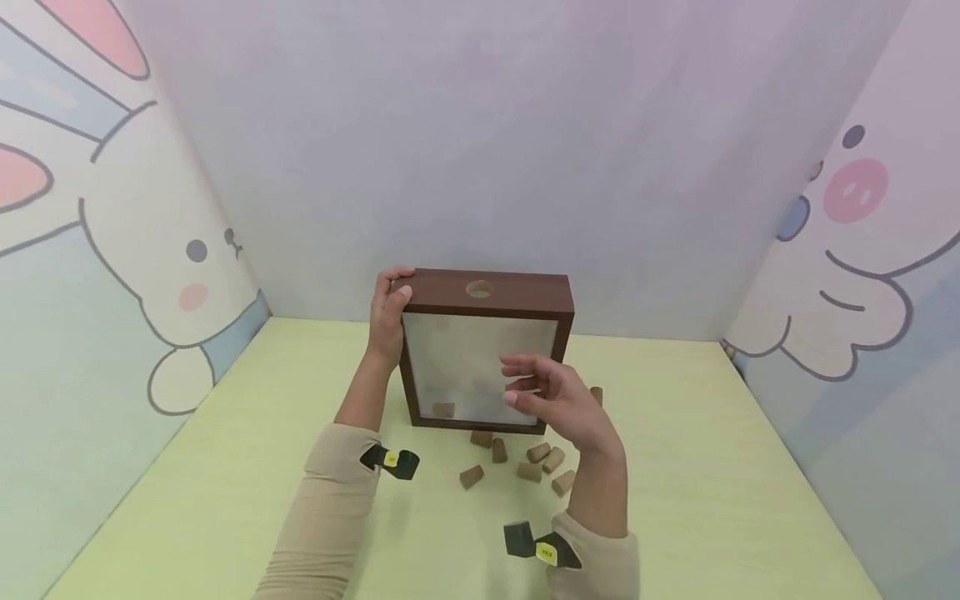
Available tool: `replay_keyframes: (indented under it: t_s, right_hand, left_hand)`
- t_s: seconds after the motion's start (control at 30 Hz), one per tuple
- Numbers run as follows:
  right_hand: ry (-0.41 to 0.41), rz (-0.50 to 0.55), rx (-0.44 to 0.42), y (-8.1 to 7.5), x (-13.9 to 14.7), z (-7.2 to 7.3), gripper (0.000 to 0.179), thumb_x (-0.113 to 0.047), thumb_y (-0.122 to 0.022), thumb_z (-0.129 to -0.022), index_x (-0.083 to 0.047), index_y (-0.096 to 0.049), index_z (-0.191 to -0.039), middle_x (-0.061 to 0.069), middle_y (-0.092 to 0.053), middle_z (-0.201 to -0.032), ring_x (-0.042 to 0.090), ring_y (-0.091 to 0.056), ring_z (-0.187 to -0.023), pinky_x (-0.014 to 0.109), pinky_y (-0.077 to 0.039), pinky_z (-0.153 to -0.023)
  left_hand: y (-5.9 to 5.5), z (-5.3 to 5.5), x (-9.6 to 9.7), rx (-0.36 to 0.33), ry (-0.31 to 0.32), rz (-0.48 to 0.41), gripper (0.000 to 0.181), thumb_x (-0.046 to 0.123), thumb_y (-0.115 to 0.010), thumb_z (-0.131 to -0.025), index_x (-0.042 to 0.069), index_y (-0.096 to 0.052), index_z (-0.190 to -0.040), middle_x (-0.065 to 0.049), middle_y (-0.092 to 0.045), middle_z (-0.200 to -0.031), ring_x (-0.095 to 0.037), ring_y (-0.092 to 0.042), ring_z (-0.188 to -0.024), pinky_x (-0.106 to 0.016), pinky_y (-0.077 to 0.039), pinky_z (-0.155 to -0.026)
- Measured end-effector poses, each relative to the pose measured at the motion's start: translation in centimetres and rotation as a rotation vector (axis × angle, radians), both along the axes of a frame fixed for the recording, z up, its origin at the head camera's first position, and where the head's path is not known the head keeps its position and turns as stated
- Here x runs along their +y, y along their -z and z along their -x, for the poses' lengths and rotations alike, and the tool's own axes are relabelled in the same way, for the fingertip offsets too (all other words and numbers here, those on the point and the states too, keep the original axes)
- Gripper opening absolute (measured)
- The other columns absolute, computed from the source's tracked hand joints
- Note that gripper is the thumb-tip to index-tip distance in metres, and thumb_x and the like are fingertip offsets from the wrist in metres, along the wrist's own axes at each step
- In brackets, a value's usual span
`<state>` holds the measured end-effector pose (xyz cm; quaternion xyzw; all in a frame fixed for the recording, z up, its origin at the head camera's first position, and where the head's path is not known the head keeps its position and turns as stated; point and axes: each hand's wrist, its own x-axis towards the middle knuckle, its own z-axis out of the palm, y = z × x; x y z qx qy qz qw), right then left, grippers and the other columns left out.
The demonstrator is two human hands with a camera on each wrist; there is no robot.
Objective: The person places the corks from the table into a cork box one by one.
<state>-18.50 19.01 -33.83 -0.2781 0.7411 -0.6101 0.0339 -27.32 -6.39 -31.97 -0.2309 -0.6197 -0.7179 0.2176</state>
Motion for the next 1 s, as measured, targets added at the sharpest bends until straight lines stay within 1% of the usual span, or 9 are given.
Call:
replay_keyframes:
  t_s: [0.17,0.27,0.33,0.47,0.53,0.63,0.7,0.87,1.0]
  right_hand:
    - [-0.002,0.001,-0.04,1.2,0.1,0.4,0.045,-0.001,-0.061,-0.087,0.01,-0.046,-0.128,0.019,-0.051,-0.123,0.028,-0.056,-0.104,0.031,-0.048,-0.079]
    - [0.003,-0.005,-0.073,2.0,0.1,0.8,0.044,-0.001,-0.062,-0.086,0.01,-0.048,-0.126,0.021,-0.051,-0.124,0.032,-0.055,-0.105,0.032,-0.048,-0.078]
    - [-0.005,-0.011,-0.102,2.6,0.0,1.0,0.044,-0.001,-0.063,-0.085,0.009,-0.049,-0.126,0.024,-0.05,-0.125,0.036,-0.053,-0.106,0.035,-0.049,-0.078]
    - [-0.038,-0.028,-0.146,3.6,-0.2,1.3,0.044,-0.004,-0.065,-0.084,0.008,-0.051,-0.125,0.028,-0.049,-0.123,0.044,-0.049,-0.107,0.037,-0.048,-0.08]
    - [-0.061,-0.04,-0.148,4.0,-0.3,1.4,0.044,-0.004,-0.065,-0.084,0.009,-0.052,-0.123,0.028,-0.05,-0.121,0.047,-0.048,-0.106,0.036,-0.048,-0.08]
    - [-0.091,-0.047,-0.165,4.7,-0.4,1.5,0.041,-0.003,-0.065,-0.083,0.009,-0.053,-0.121,0.028,-0.051,-0.118,0.047,-0.049,-0.105,0.035,-0.048,-0.08]
    - [-0.115,-0.044,-0.175,5.3,-0.4,1.7,0.04,-0.001,-0.065,-0.083,0.01,-0.053,-0.12,0.028,-0.051,-0.119,0.045,-0.051,-0.105,0.034,-0.048,-0.081]
    - [-0.167,-0.019,-0.212,6.5,-0.7,2.2,0.041,0.0,-0.065,-0.083,0.012,-0.053,-0.12,0.027,-0.052,-0.119,0.04,-0.054,-0.104,0.034,-0.047,-0.081]
    - [-0.214,-0.028,-0.255,7.3,-1.0,2.6,0.042,0.001,-0.066,-0.082,0.013,-0.053,-0.12,0.033,-0.049,-0.12,0.046,-0.051,-0.105,0.034,-0.047,-0.081]
  left_hand:
    - [-0.2,0.1,0.0,0.003,0.007,-0.006,0.041,0.014,-0.042,-0.087,-0.011,-0.041,-0.119,-0.028,-0.035,-0.13,-0.014,-0.036,-0.107,-0.031,-0.027,-0.087]
    - [-0.2,0.1,-0.1,0.006,0.015,-0.013,0.041,0.014,-0.042,-0.087,-0.011,-0.04,-0.119,-0.029,-0.033,-0.131,-0.015,-0.035,-0.108,-0.032,-0.027,-0.088]
    - [-0.2,0.0,-0.1,0.004,0.013,-0.013,0.042,0.014,-0.042,-0.087,-0.012,-0.04,-0.12,-0.028,-0.034,-0.131,-0.015,-0.035,-0.108,-0.032,-0.027,-0.088]
    - [-0.2,0.0,-0.2,-0.007,0.009,-0.012,0.041,0.014,-0.042,-0.088,-0.011,-0.04,-0.12,-0.027,-0.034,-0.131,-0.014,-0.036,-0.107,-0.032,-0.027,-0.087]
    - [-0.1,0.1,-0.2,-0.008,0.01,-0.012,0.04,0.013,-0.041,-0.088,-0.012,-0.04,-0.12,-0.028,-0.033,-0.131,-0.013,-0.036,-0.107,-0.031,-0.027,-0.087]
    - [0.0,0.0,-0.2,-0.012,0.016,-0.012,0.039,0.012,-0.041,-0.089,-0.012,-0.039,-0.119,-0.03,-0.032,-0.131,-0.012,-0.036,-0.104,-0.031,-0.027,-0.087]
    - [0.1,-0.1,-0.2,-0.012,0.018,-0.01,0.039,0.011,-0.041,-0.089,-0.013,-0.039,-0.119,-0.03,-0.032,-0.13,-0.012,-0.036,-0.105,-0.031,-0.027,-0.087]
    - [0.0,-0.2,-0.2,-0.001,0.019,-0.001,0.04,0.013,-0.041,-0.088,-0.012,-0.04,-0.12,-0.028,-0.033,-0.131,-0.015,-0.035,-0.11,-0.032,-0.027,-0.089]
    - [-0.1,-0.1,-0.1,0.007,0.02,-0.004,0.041,0.014,-0.042,-0.088,-0.011,-0.04,-0.119,-0.027,-0.034,-0.13,-0.014,-0.035,-0.109,-0.032,-0.027,-0.089]
